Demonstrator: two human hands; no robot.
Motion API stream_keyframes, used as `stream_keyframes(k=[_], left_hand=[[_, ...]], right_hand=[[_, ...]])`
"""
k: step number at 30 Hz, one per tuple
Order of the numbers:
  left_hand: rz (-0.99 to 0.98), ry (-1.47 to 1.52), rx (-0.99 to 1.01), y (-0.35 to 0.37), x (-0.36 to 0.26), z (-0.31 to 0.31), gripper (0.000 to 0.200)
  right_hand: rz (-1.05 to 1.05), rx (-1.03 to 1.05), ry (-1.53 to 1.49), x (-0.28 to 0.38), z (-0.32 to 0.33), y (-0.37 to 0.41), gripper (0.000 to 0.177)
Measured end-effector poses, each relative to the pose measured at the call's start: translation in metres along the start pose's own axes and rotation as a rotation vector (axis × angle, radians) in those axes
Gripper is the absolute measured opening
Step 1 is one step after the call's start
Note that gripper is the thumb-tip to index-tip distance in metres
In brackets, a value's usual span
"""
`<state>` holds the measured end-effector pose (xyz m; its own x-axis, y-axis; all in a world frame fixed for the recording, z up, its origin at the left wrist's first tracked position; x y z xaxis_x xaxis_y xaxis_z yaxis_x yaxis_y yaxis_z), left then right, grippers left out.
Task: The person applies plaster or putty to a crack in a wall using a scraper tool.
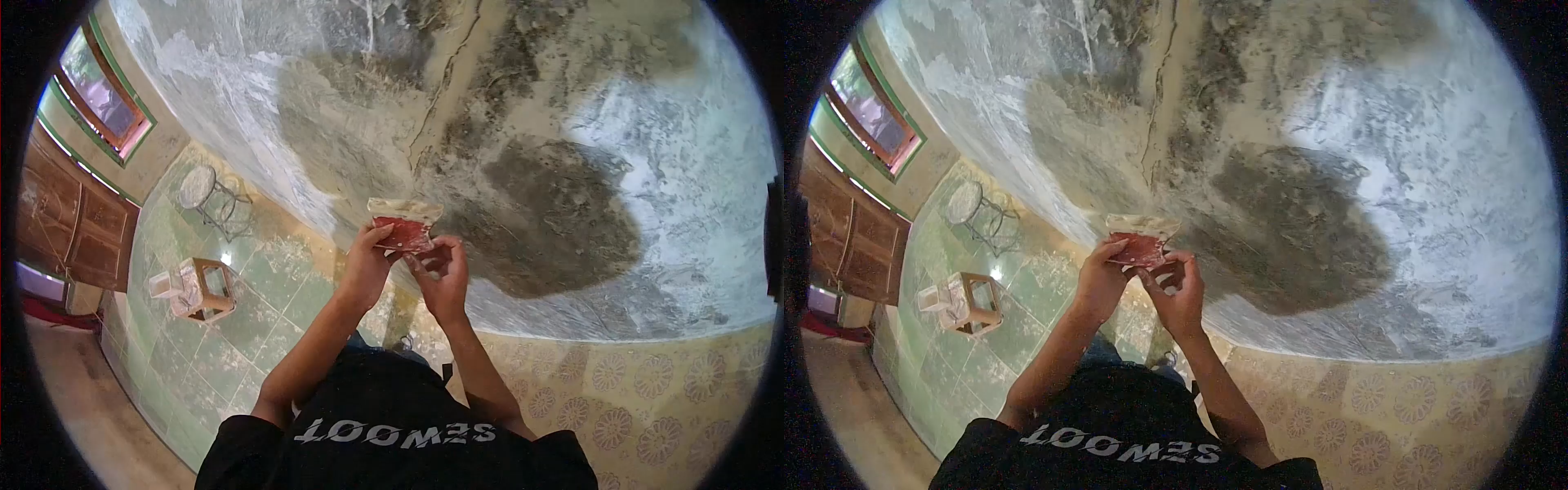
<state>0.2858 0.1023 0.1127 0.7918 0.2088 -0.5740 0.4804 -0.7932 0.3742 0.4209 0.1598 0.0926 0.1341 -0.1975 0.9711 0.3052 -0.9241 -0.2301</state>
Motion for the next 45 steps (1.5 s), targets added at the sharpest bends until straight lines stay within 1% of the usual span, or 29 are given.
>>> stream_keyframes(k=[2, 3, 5, 6, 7, 9, 11, 13, 14, 15, 17, 18, 19, 20, 22, 23, 25, 26, 28, 29, 30, 31, 32, 34, 35, 36, 38, 42, 45], left_hand=[[0.021, -0.042, -0.021, -0.001, 0.002, 0.003, 0.028], [0.04, -0.064, -0.006, -0.004, 0.004, 0.007, 0.028], [0.075, -0.093, 0.023, -0.008, 0.002, 0.012, 0.029], [0.109, -0.113, 0.031, -0.009, -0.001, 0.011, 0.028], [0.145, -0.134, 0.044, -0.012, -0.005, 0.012, 0.028], [0.188, -0.166, 0.125, -0.019, -0.008, 0.018, 0.03], [0.288, -0.182, 0.178, -0.026, -0.015, 0.019, 0.033], [0.319, -0.182, 0.255, -0.032, -0.033, 0.023, 0.036], [0.309, -0.247, 0.335, -0.037, -0.04, 0.024, 0.037], [0.309, -0.308, 0.414, -0.039, -0.044, 0.025, 0.038], [0.362, -0.315, 0.439, -0.039, -0.058, 0.024, 0.041], [0.391, -0.366, 0.478, -0.039, -0.064, 0.025, 0.045], [0.417, -0.417, 0.515, -0.041, -0.07, 0.029, 0.049], [0.44, -0.404, 0.524, -0.048, -0.072, 0.041, 0.049], [0.429, -0.541, 0.855, -0.067, -0.07, 0.079, 0.059], [0.449, -0.526, 0.858, -0.072, -0.07, 0.098, 0.059], [0.4, -0.646, 0.755, -0.081, -0.074, 0.134, 0.06], [0.403, -0.635, 0.755, -0.083, -0.076, 0.149, 0.06], [0.371, -0.594, 0.607, -0.086, -0.087, 0.177, 0.058], [0.372, -0.595, 0.611, -0.086, -0.093, 0.19, 0.058], [0.367, -0.588, 0.528, -0.085, -0.099, 0.202, 0.056], [0.364, -0.581, 0.443, -0.085, -0.104, 0.214, 0.054], [0.373, -0.581, 0.442, -0.085, -0.11, 0.226, 0.054], [0.331, -0.605, 0.328, -0.088, -0.122, 0.246, 0.053], [0.332, -0.604, 0.324, -0.089, -0.128, 0.253, 0.053], [0.284, -0.621, 0.309, -0.089, -0.135, 0.259, 0.053], [0.219, -0.615, 0.278, -0.089, -0.147, 0.268, 0.052], [0.221, -0.631, 0.214, -0.09, -0.159, 0.273, 0.05], [0.193, -0.595, 0.167, -0.09, -0.161, 0.275, 0.053]], right_hand=[[0.092, -0.086, 0.16, 0.002, 0.004, -0.004, 0.039], [0.085, -0.09, 0.168, 0.005, 0.006, -0.008, 0.039], [0.559, -0.064, 0.621, 0.022, 0.004, -0.017, 0.046], [0.641, -0.019, 0.729, 0.03, -0.002, -0.019, 0.047], [0.635, -0.039, 0.745, 0.033, -0.004, -0.025, 0.047], [0.903, 0.163, 0.994, 0.042, -0.012, -0.036, 0.043], [0.884, 0.167, 1.049, 0.056, -0.024, -0.045, 0.04], [0.903, 0.285, 1.161, 0.064, -0.031, -0.053, 0.034], [0.911, 0.304, 1.238, 0.069, -0.036, -0.058, 0.038], [0.9, 0.293, 1.269, 0.074, -0.041, -0.06, 0.038], [0.862, 0.387, 1.356, 0.085, -0.05, -0.06, 0.035], [0.845, 0.387, 1.383, 0.092, -0.054, -0.061, 0.035], [0.794, 0.419, 1.427, 0.098, -0.059, -0.062, 0.034], [0.736, 0.454, 1.467, 0.101, -0.062, -0.061, 0.032], [0.652, 0.464, 1.501, 0.097, -0.057, -0.063, 0.031], [0.6, 0.465, 1.513, 0.095, -0.055, -0.065, 0.03], [0.586, 0.449, 1.499, 0.093, -0.057, -0.065, 0.029], [0.593, 0.444, 1.456, 0.092, -0.057, -0.067, 0.027], [0.608, 0.435, 1.413, 0.087, -0.055, -0.073, 0.025], [0.558, 0.429, 1.408, 0.081, -0.051, -0.074, 0.027], [0.503, 0.424, 1.401, 0.076, -0.048, -0.074, 0.029], [0.495, 0.422, 1.403, 0.071, -0.047, -0.075, 0.029], [0.501, 0.41, 1.397, 0.067, -0.047, -0.075, 0.029], [0.505, 0.405, 1.391, 0.063, -0.051, -0.072, 0.029], [0.49, 0.374, 1.383, 0.061, -0.054, -0.07, 0.024], [0.476, 0.343, 1.374, 0.059, -0.057, -0.069, 0.019], [0.462, 0.332, 1.378, 0.057, -0.061, -0.07, 0.017], [0.441, 0.281, 1.429, 0.046, -0.055, -0.074, 0.015], [0.447, 0.262, 1.476, 0.048, -0.053, -0.075, 0.014]])
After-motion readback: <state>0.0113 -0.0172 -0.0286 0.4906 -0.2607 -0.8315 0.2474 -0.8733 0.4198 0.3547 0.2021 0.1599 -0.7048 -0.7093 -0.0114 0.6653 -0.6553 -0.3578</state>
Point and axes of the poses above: each hand's wrist, its own y-axis away from the middle knuckle, its own z-axis out of the back of the hand, x = y × z, the point moved 1 cm from there along -y, towards the middle knuckle, and after that the axes turned 10 degrees about -x, right-handed, at the moved point
